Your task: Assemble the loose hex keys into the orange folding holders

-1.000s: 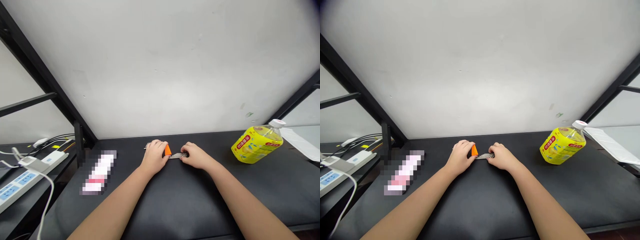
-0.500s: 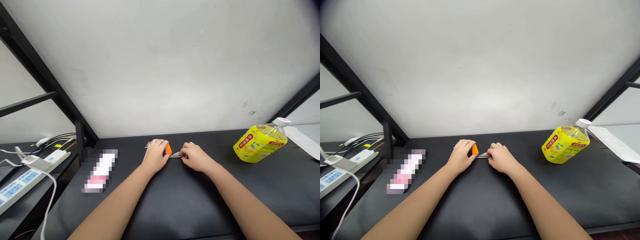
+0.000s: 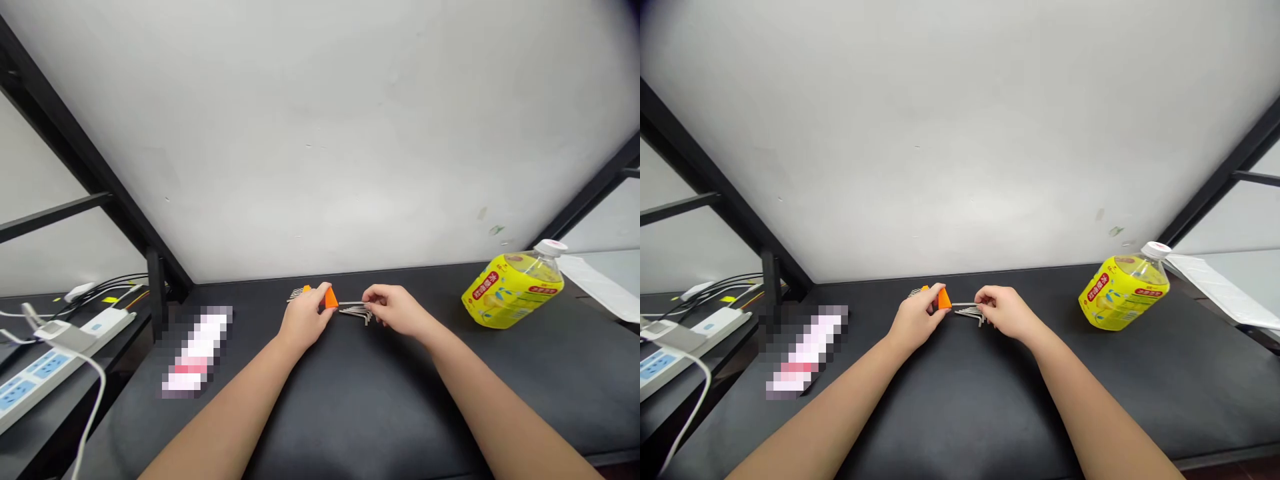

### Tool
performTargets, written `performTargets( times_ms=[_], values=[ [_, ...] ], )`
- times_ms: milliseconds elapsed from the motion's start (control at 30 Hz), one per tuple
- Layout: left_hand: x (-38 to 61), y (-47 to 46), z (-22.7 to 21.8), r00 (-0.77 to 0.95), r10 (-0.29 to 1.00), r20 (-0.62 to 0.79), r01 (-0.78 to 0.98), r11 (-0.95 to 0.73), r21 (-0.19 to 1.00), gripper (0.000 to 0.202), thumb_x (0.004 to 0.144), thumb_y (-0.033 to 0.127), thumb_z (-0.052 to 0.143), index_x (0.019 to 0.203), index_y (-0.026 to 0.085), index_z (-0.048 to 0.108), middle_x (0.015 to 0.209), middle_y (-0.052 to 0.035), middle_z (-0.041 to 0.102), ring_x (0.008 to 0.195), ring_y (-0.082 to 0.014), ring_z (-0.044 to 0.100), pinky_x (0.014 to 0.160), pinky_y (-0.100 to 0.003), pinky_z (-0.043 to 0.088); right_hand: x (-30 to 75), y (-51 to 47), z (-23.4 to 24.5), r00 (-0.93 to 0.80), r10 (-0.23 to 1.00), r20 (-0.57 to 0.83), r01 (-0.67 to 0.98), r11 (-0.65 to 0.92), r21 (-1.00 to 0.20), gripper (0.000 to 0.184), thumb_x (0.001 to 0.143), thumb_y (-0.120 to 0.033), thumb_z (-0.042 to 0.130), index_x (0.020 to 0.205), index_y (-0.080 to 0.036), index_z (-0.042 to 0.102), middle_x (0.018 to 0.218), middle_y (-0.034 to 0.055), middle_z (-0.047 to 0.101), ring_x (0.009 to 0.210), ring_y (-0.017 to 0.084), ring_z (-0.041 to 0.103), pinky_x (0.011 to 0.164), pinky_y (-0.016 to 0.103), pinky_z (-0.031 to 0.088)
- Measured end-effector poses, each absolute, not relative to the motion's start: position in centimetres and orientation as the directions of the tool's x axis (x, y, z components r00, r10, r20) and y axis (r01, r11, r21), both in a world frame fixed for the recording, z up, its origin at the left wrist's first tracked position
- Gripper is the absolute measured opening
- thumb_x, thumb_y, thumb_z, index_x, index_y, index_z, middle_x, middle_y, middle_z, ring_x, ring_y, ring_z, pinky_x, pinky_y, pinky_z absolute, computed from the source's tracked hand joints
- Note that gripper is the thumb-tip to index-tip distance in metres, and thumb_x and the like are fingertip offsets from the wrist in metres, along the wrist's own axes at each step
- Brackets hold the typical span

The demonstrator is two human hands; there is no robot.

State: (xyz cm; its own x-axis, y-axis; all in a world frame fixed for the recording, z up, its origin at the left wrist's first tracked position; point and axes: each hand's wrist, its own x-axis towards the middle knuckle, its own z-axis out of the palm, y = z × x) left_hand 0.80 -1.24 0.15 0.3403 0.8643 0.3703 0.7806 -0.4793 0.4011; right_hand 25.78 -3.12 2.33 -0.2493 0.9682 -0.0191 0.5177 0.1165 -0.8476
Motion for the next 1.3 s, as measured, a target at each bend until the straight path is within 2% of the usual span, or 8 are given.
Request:
performTargets(
  times_ms=[300,533,667,800,900,967,1033,1300],
  values=[
    [0.7,-1.2,0.0,0.351,0.804,0.479,0.744,-0.551,0.379,0.046,0.089,0.031,0.072,0.133,0.028,0.06,0.083,0.0035,0.068,0.069,-0.014,0.06,0.072,-0.028,0.049,25.7,-3.2,2.9,-0.213,0.973,-0.085,0.363,-0.002,-0.932,0.016,0.083,-0.028,0.066,0.093,-0.016,0.071,0.065,0.0006,0.064,0.052,0.011,0.055,0.046,0.022,0.045],
    [1.0,-1.7,0.7,0.495,0.642,0.585,0.649,-0.721,0.242,0.042,0.09,0.031,0.071,0.131,0.025,0.06,0.107,-0.0056,0.072,0.097,-0.0223,0.067,0.087,-0.036,0.054,26.6,-3.3,3.3,-0.335,0.922,-0.195,0.246,-0.114,-0.963,0.02,0.081,-0.032,0.072,0.088,-0.014,0.07,0.059,-0.0002,0.06,0.049,0.01,0.052,0.043,0.021,0.042],
    [1.7,-2.2,1.0,0.558,0.613,0.559,0.596,-0.765,0.244,0.041,0.091,0.032,0.07,0.13,0.024,0.061,0.116,-0.0079,0.072,0.102,-0.0242,0.066,0.093,-0.04,0.052,25.1,-3.6,2.6,-0.421,0.883,-0.206,0.136,-0.163,-0.977,0.024,0.08,-0.035,0.074,0.092,-0.015,0.066,0.065,0.0006,0.064,0.051,0.011,0.055,0.046,0.023,0.045],
    [1.7,-2.3,1.2,0.537,0.675,0.507,0.643,-0.716,0.273,0.038,0.091,0.029,0.067,0.129,0.024,0.06,0.115,-0.007,0.072,0.106,-0.0252,0.064,0.098,-0.043,0.049,23.2,-3.9,2.2,-0.379,0.91,-0.17,0.065,-0.157,-0.985,0.024,0.085,-0.036,0.068,0.099,-0.019,0.058,0.067,-0.0007,0.064,0.059,0.014,0.061,0.057,0.027,0.051],
    [1.4,-2.1,1.2,0.504,0.716,0.483,0.693,-0.669,0.268,0.038,0.089,0.027,0.067,0.126,0.023,0.059,0.105,-0.0062,0.072,0.101,-0.0253,0.064,0.095,-0.042,0.049,23.3,-3.5,1.9,-0.231,0.969,-0.083,0.332,-0.002,-0.943,0.007,0.087,-0.025,0.061,0.091,-0.019,0.06,0.075,0.0011,0.063,0.066,0.014,0.061,0.063,0.027,0.049],
    [1.3,-1.9,1.1,0.487,0.735,0.473,0.722,-0.643,0.256,0.037,0.088,0.027,0.066,0.124,0.022,0.059,0.101,-0.0058,0.072,0.098,-0.0251,0.064,0.093,-0.042,0.05,23.9,-3.2,1.5,-0.19,0.981,0.03,0.616,0.143,-0.775,0.005,0.083,-0.016,0.06,0.08,-0.018,0.063,0.084,0.003,0.063,0.073,0.014,0.059,0.069,0.028,0.046],
    [1.3,-1.9,1.0,0.482,0.744,0.463,0.735,-0.631,0.25,0.038,0.088,0.025,0.064,0.125,0.021,0.057,0.1,-0.0058,0.071,0.096,-0.0247,0.064,0.094,-0.042,0.05,24.3,-3.0,1.0,-0.232,0.97,0.071,0.77,0.227,-0.596,0.01,0.081,-0.012,0.061,0.075,-0.018,0.066,0.09,0.0037,0.061,0.076,0.014,0.057,0.073,0.028,0.043],
    [1.4,-2.0,1.2,0.48,0.765,0.43,0.761,-0.607,0.23,0.038,0.082,0.018,0.061,0.119,0.022,0.054,0.102,-0.005,0.07,0.097,-0.0251,0.064,0.095,-0.043,0.047,23.1,-3.9,1.1,-0.256,0.967,-0.007,0.877,0.229,-0.423,0.01,0.075,-0.008,0.061,0.073,-0.018,0.059,0.086,0.0029,0.061,0.065,0.012,0.049,0.061,0.026,0.035]
  ],
)
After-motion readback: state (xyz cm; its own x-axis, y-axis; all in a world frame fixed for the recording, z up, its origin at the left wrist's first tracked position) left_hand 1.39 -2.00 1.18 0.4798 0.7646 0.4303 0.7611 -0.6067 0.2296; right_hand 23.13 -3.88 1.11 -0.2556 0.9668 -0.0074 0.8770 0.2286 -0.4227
